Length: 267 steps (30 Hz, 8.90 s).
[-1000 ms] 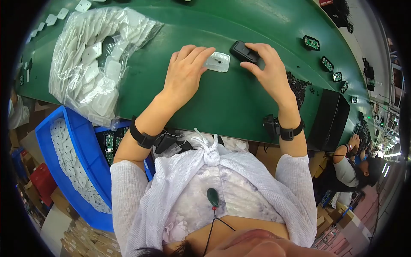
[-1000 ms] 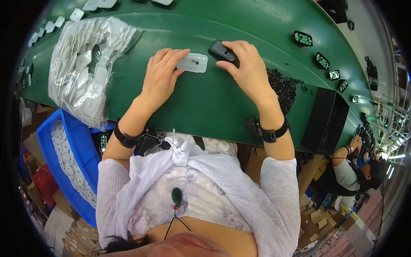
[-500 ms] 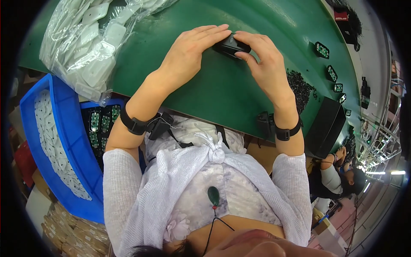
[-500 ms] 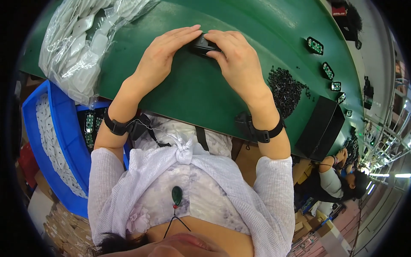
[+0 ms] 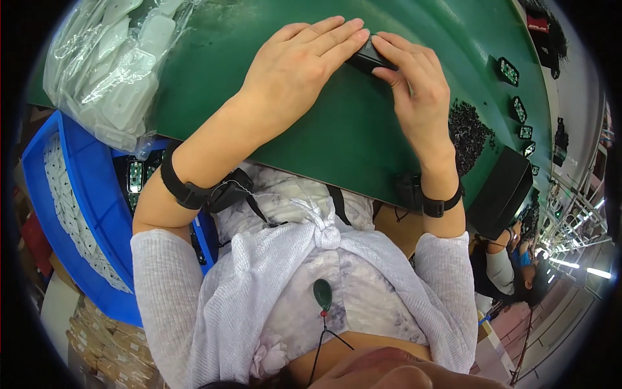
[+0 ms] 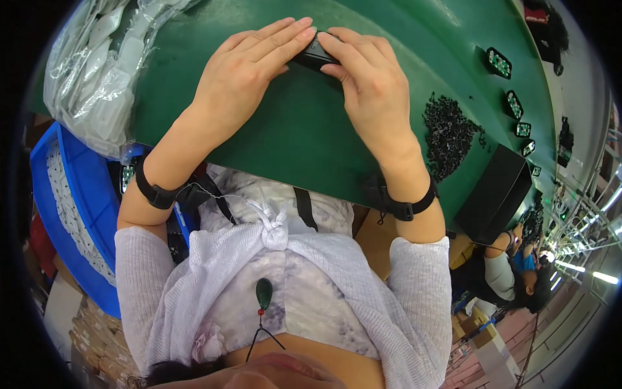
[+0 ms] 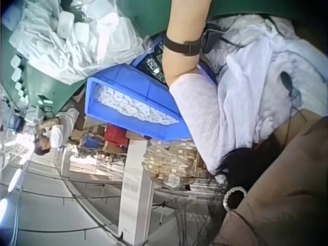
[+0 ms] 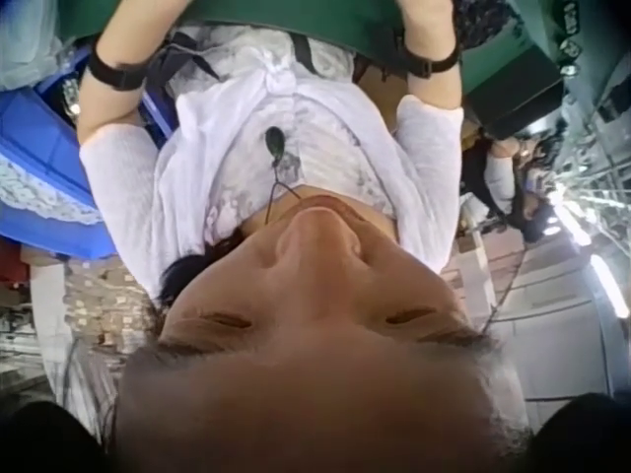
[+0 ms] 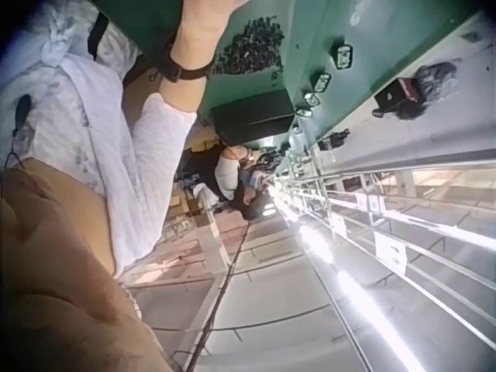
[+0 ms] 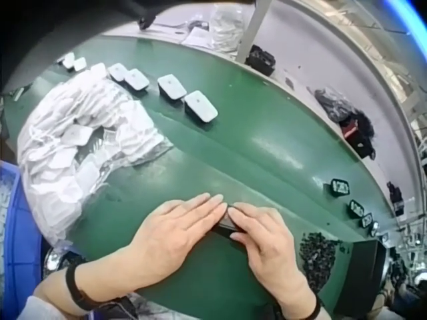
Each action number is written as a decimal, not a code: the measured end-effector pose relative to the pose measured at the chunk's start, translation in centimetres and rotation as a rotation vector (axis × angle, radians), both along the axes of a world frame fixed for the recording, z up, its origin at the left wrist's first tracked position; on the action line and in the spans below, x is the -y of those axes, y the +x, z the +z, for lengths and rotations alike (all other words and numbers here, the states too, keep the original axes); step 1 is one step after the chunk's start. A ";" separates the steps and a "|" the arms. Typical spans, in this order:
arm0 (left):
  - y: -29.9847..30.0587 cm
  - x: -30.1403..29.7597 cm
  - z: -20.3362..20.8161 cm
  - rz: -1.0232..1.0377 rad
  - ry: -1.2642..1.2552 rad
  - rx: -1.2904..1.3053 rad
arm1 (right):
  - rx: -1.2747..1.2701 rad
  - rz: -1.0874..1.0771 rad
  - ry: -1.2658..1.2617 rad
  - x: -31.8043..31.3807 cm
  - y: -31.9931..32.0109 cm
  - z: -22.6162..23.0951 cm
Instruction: Assembling small electronic components into plastic housings on a factory production line.
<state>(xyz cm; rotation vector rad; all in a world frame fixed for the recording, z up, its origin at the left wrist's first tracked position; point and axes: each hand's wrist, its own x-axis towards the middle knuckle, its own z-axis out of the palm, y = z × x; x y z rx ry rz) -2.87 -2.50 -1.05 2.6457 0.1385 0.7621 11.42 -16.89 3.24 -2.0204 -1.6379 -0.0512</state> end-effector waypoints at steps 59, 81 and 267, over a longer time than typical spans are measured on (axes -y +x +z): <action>-17.5 -19.8 8.9 0.344 0.464 -0.165 | -0.599 0.099 0.137 -11.8 0.7 3.1; -19.2 -13.2 5.9 0.395 0.170 0.065 | -0.095 0.333 0.366 -16.8 -8.8 1.8; 5.5 3.9 2.0 -0.240 -1.132 0.247 | -0.165 -0.300 0.376 1.4 -0.1 -1.0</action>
